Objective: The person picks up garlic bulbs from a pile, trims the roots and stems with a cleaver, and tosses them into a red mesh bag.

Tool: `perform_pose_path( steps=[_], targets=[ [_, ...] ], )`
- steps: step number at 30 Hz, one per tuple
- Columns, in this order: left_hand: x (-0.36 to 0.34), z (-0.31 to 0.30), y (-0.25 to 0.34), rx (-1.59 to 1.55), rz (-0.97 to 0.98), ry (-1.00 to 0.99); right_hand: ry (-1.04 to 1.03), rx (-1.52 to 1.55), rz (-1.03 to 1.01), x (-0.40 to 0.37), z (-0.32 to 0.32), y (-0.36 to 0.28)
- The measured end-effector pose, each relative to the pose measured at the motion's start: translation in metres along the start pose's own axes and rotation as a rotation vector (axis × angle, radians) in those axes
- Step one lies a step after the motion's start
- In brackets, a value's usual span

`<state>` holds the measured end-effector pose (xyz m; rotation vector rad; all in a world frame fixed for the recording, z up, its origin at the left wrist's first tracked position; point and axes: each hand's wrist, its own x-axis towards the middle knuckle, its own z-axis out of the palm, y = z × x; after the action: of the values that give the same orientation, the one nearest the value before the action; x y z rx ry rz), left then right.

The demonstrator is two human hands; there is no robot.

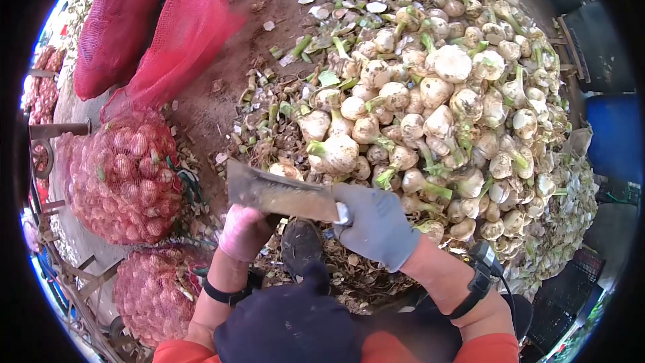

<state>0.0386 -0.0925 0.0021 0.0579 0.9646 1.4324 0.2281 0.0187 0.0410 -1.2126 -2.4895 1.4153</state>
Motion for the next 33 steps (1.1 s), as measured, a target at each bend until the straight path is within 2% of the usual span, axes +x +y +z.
perform_pose_path(
  steps=[1, 3, 5, 7, 9, 12, 13, 15, 17, 20, 22, 23, 24, 25, 26, 27, 29, 30, 31, 33],
  targets=[
    [0.001, -0.001, -0.002, 0.001, 0.0, -0.008, 0.007, -0.003, 0.001, 0.0, -0.002, -0.001],
    [0.003, -0.007, -0.006, 0.494, 0.068, 0.045, 0.021, -0.021, -0.051, 0.001, -0.005, -0.003],
    [0.004, 0.014, 0.005, 0.486, 0.085, 0.015, -0.001, -0.051, -0.076, 0.0, -0.01, -0.005],
    [0.006, 0.017, 0.003, 0.81, 0.211, -0.073, -0.021, -0.083, -0.101, -0.001, -0.012, -0.004],
    [0.001, 0.029, 0.007, 0.758, 0.205, -0.026, -0.074, -0.158, -0.171, -0.004, -0.011, -0.002],
    [0.003, 0.027, 0.004, 1.054, 0.447, -0.094, -0.057, -0.148, -0.212, -0.006, -0.009, -0.002],
    [0.002, 0.029, 0.004, 1.055, 0.445, -0.094, -0.057, -0.146, -0.212, -0.007, -0.008, -0.002],
    [-0.002, 0.035, 0.005, 0.921, 0.287, -0.064, 0.02, -0.107, -0.26, -0.009, -0.007, -0.004],
    [0.002, 0.034, 0.003, 0.899, 0.327, -0.076, -0.013, -0.151, -0.246, -0.004, -0.006, 0.003],
    [0.003, 0.034, 0.004, 1.075, 0.435, -0.126, -0.006, -0.245, -0.254, -0.001, -0.002, 0.013],
    [-0.004, 0.046, 0.006, 0.65, 0.108, -0.027, 0.034, -0.29, -0.268, 0.003, 0.0, 0.022],
    [-0.011, 0.053, 0.008, 0.649, 0.107, -0.027, 0.049, -0.312, -0.169, 0.011, -0.004, 0.03],
    [-0.019, 0.06, 0.01, 0.816, 0.204, -0.151, 0.068, -0.336, -0.072, 0.014, -0.008, 0.036],
    [-0.023, 0.061, 0.014, 0.987, 0.302, -0.284, 0.08, -0.335, -0.07, 0.009, -0.013, 0.039],
    [-0.022, 0.056, 0.017, 0.857, 0.185, -0.208, 0.178, -0.235, -0.034, 0.011, -0.02, 0.043],
    [-0.015, 0.055, 0.012, 0.754, 0.122, -0.043, 0.252, -0.129, 0.012, 0.01, -0.024, 0.043],
    [-0.002, 0.048, 0.013, 0.623, -0.014, -0.022, 0.282, -0.141, -0.005, 0.005, -0.03, 0.028],
    [0.011, 0.027, -0.003, 0.854, 0.205, -0.039, 0.295, -0.08, 0.018, 0.005, -0.029, 0.024],
    [0.011, 0.028, 0.0, 0.853, 0.197, -0.037, 0.288, -0.013, 0.054, 0.0, -0.025, 0.021],
    [0.019, 0.032, 0.009, 1.164, 0.483, 0.08, 0.261, -0.06, 0.06, 0.0, -0.019, 0.03]
  ],
)
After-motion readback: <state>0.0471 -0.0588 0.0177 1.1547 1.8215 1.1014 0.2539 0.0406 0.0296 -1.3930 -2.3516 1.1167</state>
